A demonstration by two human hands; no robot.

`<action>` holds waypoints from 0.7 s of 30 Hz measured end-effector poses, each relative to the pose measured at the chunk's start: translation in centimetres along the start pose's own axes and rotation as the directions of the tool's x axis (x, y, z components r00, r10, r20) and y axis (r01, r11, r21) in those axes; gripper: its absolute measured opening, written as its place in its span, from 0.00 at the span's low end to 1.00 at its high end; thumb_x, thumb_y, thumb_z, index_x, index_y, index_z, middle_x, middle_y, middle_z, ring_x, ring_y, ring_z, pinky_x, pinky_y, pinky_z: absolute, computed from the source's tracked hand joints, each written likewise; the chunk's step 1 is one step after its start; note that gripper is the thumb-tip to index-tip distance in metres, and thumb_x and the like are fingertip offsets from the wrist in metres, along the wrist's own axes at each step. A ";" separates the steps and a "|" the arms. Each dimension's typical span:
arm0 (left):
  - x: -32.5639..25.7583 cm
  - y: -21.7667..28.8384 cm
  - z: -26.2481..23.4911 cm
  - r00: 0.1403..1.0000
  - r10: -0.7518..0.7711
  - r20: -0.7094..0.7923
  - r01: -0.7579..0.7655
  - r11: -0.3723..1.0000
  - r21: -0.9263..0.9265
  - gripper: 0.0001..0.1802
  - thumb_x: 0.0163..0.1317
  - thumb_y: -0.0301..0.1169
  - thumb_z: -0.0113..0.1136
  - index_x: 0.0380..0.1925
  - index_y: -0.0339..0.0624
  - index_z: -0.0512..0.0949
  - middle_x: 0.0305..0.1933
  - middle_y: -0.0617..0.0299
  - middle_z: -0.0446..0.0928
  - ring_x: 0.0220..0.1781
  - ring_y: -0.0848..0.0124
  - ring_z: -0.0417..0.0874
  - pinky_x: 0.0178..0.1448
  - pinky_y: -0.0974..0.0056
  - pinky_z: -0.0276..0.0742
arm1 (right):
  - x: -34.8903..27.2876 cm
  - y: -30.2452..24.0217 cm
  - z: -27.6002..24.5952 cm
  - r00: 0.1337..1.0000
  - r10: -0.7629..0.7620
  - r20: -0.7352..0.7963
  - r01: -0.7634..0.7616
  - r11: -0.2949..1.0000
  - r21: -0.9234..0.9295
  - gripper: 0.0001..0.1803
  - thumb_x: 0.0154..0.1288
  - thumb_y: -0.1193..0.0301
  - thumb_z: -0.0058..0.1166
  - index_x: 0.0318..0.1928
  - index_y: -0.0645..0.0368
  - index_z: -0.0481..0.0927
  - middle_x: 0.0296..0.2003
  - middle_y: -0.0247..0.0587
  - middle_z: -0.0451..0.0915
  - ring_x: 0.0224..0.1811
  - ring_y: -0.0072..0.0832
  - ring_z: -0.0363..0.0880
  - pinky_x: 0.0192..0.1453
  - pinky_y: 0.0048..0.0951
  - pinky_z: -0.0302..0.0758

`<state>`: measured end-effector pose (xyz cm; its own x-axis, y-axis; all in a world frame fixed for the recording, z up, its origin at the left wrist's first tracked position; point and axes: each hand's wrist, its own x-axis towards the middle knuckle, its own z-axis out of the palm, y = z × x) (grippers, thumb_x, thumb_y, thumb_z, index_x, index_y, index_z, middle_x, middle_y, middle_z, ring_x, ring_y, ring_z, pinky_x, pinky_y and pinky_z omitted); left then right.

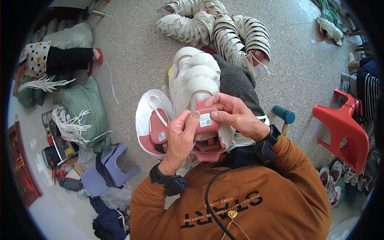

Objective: Lacing a pair of white and pink sneakers in a shoe manufacturing facility.

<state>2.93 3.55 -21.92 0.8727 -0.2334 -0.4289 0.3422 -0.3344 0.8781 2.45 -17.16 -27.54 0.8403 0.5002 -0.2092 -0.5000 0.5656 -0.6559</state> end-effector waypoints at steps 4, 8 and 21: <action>-0.1 -0.1 -0.1 1.000 0.000 0.003 0.000 1.000 -0.014 0.20 0.79 0.44 0.53 0.36 0.39 0.80 0.34 0.71 0.79 0.35 0.84 0.74 0.41 0.74 0.70 | 0.0 0.0 0.1 1.000 -0.008 -0.005 0.008 1.000 0.015 0.17 0.75 0.70 0.59 0.58 0.62 0.73 0.51 0.36 0.85 0.53 0.17 0.79 0.61 0.23 0.75; -0.1 0.0 -0.1 0.999 -0.025 0.021 0.025 1.000 -0.018 0.20 0.79 0.45 0.52 0.38 0.38 0.80 0.35 0.70 0.80 0.37 0.84 0.75 0.43 0.74 0.72 | 0.0 0.1 -0.1 1.000 -0.011 0.005 0.011 1.000 -0.018 0.17 0.75 0.69 0.59 0.57 0.61 0.74 0.51 0.36 0.85 0.53 0.17 0.79 0.61 0.23 0.75; 0.0 0.4 0.7 0.998 0.058 -0.033 -0.059 0.997 -0.052 0.24 0.79 0.45 0.52 0.32 0.36 0.78 0.25 0.70 0.73 0.31 0.83 0.68 0.33 0.70 0.68 | 0.0 0.2 0.1 1.000 -0.027 -0.007 0.027 1.000 0.000 0.16 0.75 0.71 0.58 0.58 0.63 0.73 0.51 0.40 0.84 0.53 0.20 0.80 0.60 0.25 0.76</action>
<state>2.83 2.82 -21.75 0.9020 -0.2220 -0.3703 0.3076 -0.2717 0.9119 2.34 -17.01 -27.61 0.8548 0.4802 -0.1966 -0.4773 0.5789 -0.6611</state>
